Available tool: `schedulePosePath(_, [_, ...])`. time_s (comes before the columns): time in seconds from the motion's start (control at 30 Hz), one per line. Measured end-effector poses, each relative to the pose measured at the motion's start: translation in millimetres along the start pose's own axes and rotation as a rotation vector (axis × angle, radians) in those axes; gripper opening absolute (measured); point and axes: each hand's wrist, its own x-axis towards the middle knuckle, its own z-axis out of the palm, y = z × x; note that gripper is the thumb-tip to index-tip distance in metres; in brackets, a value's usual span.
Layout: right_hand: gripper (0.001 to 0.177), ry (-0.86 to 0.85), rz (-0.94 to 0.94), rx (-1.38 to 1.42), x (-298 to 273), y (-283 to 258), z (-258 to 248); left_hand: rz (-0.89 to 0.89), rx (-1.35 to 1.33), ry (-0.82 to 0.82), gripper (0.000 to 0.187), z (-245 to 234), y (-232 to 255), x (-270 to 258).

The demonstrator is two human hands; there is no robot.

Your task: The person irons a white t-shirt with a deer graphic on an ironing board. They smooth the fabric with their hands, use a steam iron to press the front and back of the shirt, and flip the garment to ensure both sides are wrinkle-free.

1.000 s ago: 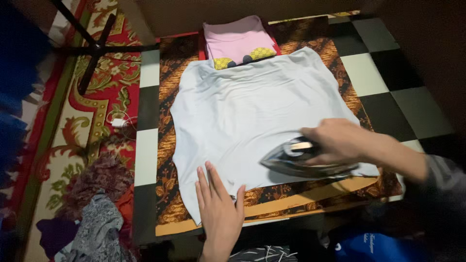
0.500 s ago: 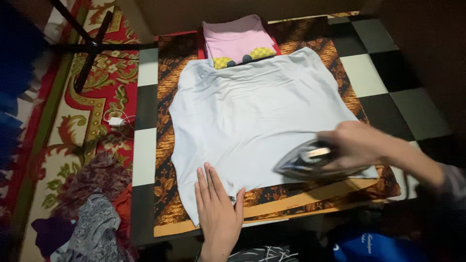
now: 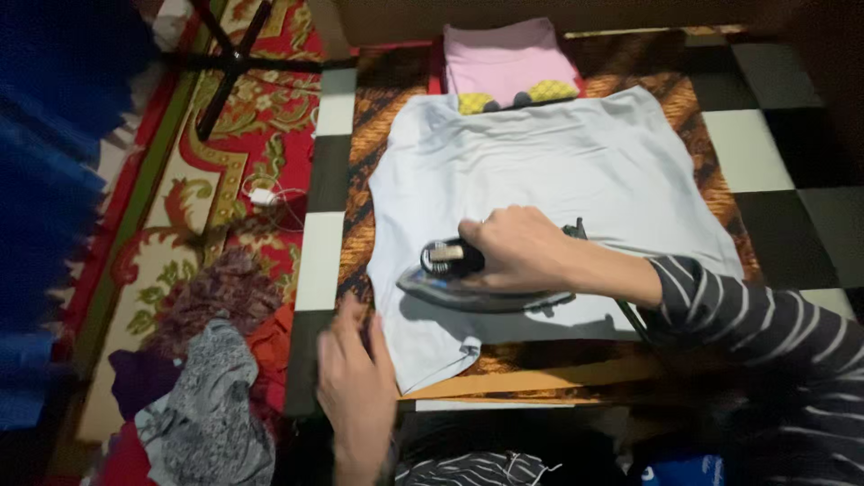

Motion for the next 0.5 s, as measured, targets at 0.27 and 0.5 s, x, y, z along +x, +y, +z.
schedulePosePath(0.27, [0.064,-0.057,-0.031,-0.019,10,-7,-4,-0.096,-0.225,-0.081,0.056,10,-5,62])
schedulePosePath(0.5, [0.065,-0.086,-0.159,-0.069,13,-8,-3,-0.149,-0.414,-0.04,0.045,14,-15,61])
